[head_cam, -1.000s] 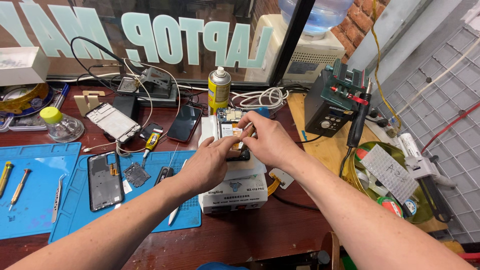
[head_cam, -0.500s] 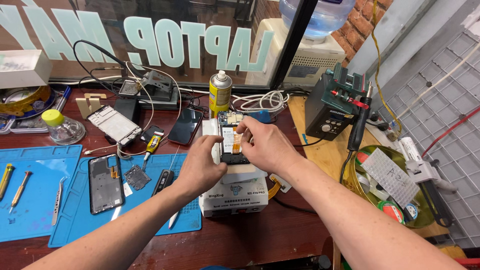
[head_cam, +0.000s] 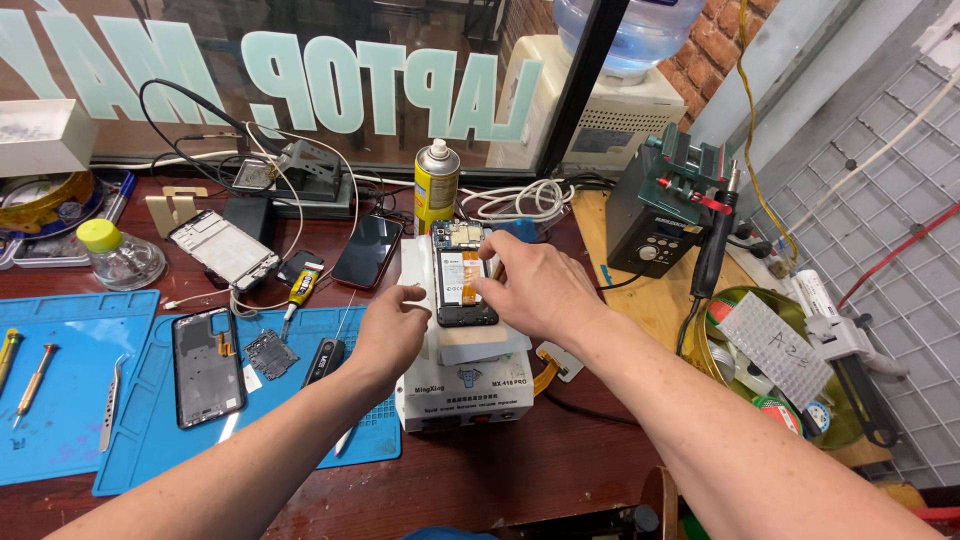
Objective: The person uses a screwdriver to remove screws from a disassembled smartphone and then places the screen assembly onto the phone body. The person handles the phone components and tools on a cluttered workbench.
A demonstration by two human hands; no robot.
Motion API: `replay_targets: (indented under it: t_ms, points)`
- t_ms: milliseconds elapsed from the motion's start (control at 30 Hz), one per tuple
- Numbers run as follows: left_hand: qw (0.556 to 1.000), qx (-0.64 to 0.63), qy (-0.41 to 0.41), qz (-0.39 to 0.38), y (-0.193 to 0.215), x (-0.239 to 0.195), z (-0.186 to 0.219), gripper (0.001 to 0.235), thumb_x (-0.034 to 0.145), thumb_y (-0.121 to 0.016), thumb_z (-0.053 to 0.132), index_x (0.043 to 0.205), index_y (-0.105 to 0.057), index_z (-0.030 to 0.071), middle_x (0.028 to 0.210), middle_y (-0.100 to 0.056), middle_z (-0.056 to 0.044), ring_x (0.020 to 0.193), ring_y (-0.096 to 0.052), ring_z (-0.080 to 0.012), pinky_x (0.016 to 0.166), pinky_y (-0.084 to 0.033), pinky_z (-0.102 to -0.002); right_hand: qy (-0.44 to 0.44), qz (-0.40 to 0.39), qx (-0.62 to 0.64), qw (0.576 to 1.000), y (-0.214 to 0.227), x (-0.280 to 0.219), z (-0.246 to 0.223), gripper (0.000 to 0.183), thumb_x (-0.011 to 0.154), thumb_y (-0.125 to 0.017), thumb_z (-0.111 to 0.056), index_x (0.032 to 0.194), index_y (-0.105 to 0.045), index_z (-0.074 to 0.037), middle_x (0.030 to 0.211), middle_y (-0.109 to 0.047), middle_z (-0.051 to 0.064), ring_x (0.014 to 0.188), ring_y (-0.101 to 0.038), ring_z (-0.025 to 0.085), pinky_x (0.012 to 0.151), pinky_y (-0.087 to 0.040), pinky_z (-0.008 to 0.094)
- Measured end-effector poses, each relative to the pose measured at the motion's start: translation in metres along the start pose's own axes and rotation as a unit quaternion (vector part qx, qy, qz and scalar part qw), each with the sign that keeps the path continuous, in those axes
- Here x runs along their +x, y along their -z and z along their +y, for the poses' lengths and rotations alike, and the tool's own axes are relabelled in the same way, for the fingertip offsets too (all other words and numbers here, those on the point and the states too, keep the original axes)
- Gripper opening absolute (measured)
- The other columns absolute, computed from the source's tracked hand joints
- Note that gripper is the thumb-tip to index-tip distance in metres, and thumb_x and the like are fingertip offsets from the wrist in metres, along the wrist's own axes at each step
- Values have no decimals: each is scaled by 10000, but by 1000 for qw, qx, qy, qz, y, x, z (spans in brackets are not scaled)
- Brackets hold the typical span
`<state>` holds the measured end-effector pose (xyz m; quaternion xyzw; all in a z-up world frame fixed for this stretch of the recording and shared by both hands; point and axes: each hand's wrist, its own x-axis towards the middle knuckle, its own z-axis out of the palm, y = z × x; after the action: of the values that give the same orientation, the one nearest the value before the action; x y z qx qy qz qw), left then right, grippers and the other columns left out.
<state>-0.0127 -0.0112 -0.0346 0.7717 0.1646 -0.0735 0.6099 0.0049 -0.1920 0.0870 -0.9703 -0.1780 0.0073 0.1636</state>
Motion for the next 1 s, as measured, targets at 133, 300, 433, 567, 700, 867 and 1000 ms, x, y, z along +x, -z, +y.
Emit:
replay_targets:
  t_ms: [133, 300, 433, 567, 700, 867, 1000]
  points:
    - [1000, 5, 15, 3, -4, -1, 12, 571, 883, -749, 203, 1379, -546, 6, 1152, -730, -158, 1032, -714, -222, 858, -569, -351, 6, -11, 14, 1000, 2, 0, 0, 270, 876, -657, -280, 1104, -678, -136, 862, -772, 97, 843, -752, 312, 784, -576, 461]
    - [999, 26, 32, 26, -8, -4, 25, 746, 772, -840, 152, 1413, -490, 1, 1137, -722, -181, 939, -740, -222, 762, -596, -341, 16, -9, 38, 999, 0, 0, -3, 241, 919, -618, -236, 1129, -672, -132, 821, -756, 143, 824, -749, 328, 779, -571, 463]
    - [997, 37, 61, 13, -10, -2, 28, 782, 776, -829, 156, 1455, -462, 29, 1088, -730, -173, 821, -715, -226, 642, -572, -355, 3, -3, -14, 1000, -1, -2, -2, 247, 900, -678, -306, 1068, -673, -124, 885, -766, 112, 882, -729, 342, 800, -555, 478]
    - [996, 4, 90, -16, -9, 6, 30, 840, 780, -825, 122, 1501, -400, 55, 1031, -713, -166, 772, -678, -211, 596, -565, -354, 12, 0, 44, 999, -2, -2, -1, 267, 910, -672, -276, 1116, -628, -111, 932, -756, 121, 919, -727, 348, 806, -560, 474]
    - [995, 4, 103, -20, -9, 8, 30, 856, 783, -822, 113, 1519, -385, 79, 1021, -709, -163, 770, -676, -206, 585, -572, -357, 22, 6, 35, 999, -7, 0, 4, 248, 896, -688, -252, 1097, -640, -114, 945, -780, 117, 939, -733, 341, 829, -556, 468]
    - [995, 8, 94, -20, -10, 5, 31, 854, 786, -818, 115, 1520, -383, 77, 1032, -716, -156, 770, -684, -210, 582, -570, -357, 18, 34, 114, 993, -15, 9, 20, 293, 906, -671, -180, 1180, -613, -92, 916, -759, 127, 863, -745, 282, 777, -566, 402]
    - [996, 20, 86, -20, -4, 1, 31, 858, 795, -820, 139, 1523, -371, 70, 1055, -707, -139, 789, -698, -210, 606, -595, -355, -173, 47, 367, 913, -11, 20, 51, 474, 842, -626, -38, 1301, -522, -90, 898, -740, 80, 782, -762, 151, 664, -597, 322]
